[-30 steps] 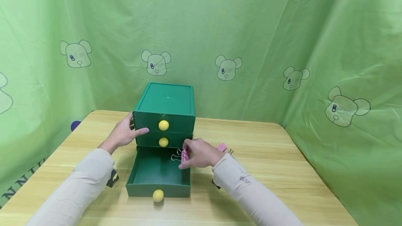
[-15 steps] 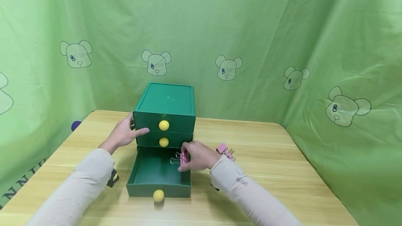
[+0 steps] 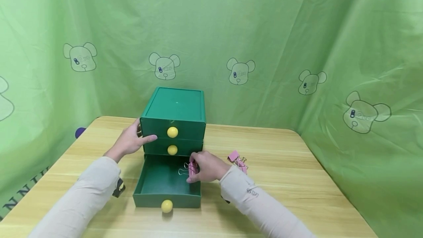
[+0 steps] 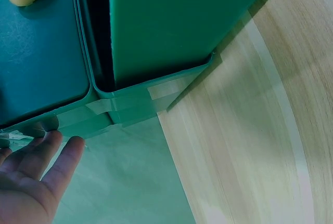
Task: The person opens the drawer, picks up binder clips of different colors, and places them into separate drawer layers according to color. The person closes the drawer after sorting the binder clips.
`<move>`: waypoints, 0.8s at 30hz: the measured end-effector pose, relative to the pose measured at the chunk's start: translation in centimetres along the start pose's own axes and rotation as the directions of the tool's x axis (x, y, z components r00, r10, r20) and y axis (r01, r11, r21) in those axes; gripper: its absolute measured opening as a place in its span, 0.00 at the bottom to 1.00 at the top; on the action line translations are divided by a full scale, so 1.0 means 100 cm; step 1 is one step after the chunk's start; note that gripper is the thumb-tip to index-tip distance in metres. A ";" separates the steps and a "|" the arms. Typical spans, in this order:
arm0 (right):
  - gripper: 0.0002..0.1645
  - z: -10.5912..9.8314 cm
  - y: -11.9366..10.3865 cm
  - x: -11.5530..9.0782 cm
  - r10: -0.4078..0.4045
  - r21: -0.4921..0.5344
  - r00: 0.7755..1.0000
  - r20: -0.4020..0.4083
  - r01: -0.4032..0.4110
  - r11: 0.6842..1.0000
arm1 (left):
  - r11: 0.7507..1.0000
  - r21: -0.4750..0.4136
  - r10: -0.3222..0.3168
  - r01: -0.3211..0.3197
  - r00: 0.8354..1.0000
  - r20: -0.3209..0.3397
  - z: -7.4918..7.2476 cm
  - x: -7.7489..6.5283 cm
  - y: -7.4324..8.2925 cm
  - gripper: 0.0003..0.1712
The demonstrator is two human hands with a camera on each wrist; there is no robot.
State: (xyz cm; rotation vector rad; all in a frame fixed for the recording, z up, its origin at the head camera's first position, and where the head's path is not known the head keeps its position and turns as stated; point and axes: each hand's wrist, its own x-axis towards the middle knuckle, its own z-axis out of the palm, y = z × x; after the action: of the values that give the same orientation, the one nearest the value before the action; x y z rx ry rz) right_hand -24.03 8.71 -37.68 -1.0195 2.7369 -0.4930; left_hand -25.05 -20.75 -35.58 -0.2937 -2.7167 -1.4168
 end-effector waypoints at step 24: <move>0.30 -0.002 -0.001 -0.003 0.043 -0.038 0.998 -0.044 -0.045 0.998 | 1.000 0.001 -0.009 0.009 1.000 0.004 0.000 0.000 0.000 0.57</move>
State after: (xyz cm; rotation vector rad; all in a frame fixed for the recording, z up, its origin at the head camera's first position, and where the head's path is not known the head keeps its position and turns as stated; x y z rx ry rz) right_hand -23.80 8.83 -37.45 -0.9661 2.8107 -0.4613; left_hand -25.07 -20.71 -35.58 -0.2852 -2.7255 -1.4183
